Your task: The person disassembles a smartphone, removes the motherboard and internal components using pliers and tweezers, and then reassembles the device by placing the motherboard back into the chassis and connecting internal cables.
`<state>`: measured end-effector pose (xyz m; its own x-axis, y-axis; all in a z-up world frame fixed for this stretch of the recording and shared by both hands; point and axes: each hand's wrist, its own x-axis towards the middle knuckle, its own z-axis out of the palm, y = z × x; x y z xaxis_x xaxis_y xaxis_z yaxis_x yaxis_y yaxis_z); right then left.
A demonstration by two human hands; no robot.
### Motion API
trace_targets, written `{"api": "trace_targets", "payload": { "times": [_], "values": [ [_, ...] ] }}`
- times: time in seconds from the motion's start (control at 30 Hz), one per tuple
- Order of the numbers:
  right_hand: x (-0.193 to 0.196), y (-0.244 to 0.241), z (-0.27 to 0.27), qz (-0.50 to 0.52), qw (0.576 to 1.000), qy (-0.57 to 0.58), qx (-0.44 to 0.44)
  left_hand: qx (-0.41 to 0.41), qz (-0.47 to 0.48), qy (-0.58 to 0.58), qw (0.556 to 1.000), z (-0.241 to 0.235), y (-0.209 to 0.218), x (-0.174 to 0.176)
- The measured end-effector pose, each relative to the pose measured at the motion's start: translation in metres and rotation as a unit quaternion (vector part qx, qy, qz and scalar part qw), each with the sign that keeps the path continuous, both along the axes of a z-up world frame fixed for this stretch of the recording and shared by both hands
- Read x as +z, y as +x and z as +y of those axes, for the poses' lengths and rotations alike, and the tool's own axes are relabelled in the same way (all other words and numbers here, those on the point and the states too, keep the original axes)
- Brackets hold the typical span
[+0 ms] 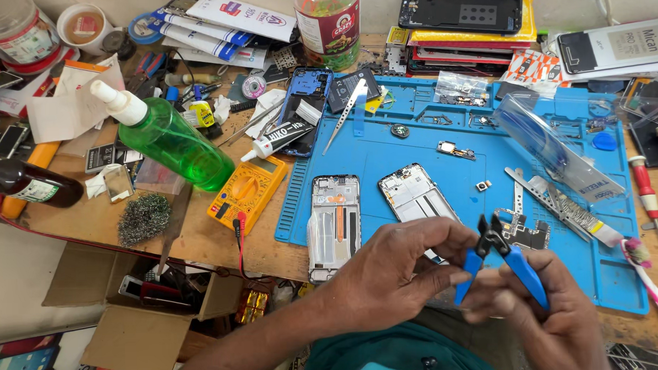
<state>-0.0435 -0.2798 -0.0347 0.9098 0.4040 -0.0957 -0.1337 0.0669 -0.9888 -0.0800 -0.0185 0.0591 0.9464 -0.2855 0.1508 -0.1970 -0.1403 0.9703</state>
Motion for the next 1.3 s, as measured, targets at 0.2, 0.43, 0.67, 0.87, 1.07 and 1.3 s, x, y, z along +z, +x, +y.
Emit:
{"api": "trace_targets", "payload": {
  "times": [0.2, 0.43, 0.67, 0.87, 1.07, 1.3],
  "values": [
    [-0.095, -0.007, -0.066, 0.431, 0.772, 0.43, 0.181, 0.043, -0.182, 0.227, 0.956, 0.033, 0.04, -0.008],
    [-0.136, -0.003, -0.068, 0.609, 0.772, -0.181, -0.028, -0.043, -0.096, 0.453, 0.886, 0.094, 0.108, -0.019],
    [-0.156, -0.008, -0.102, 0.413, 0.81, 0.346, 0.23, -0.095, -0.091, 0.444, 0.886, 0.098, 0.123, -0.025],
    [-0.237, 0.028, -0.139, 0.312, 0.876, 0.343, 0.131, -0.082, -0.198, 0.405, 0.889, 0.108, 0.127, -0.027],
    [-0.283, 0.082, -0.163, 0.227, 0.971, 0.035, -0.06, 0.029, -0.243, 0.412, 0.878, 0.142, 0.074, 0.024],
    [-0.285, 0.079, -0.162, 0.171, 0.971, -0.163, -0.043, -0.012, -0.223, 0.457, 0.861, 0.097, -0.055, -0.025]
  ]
}}
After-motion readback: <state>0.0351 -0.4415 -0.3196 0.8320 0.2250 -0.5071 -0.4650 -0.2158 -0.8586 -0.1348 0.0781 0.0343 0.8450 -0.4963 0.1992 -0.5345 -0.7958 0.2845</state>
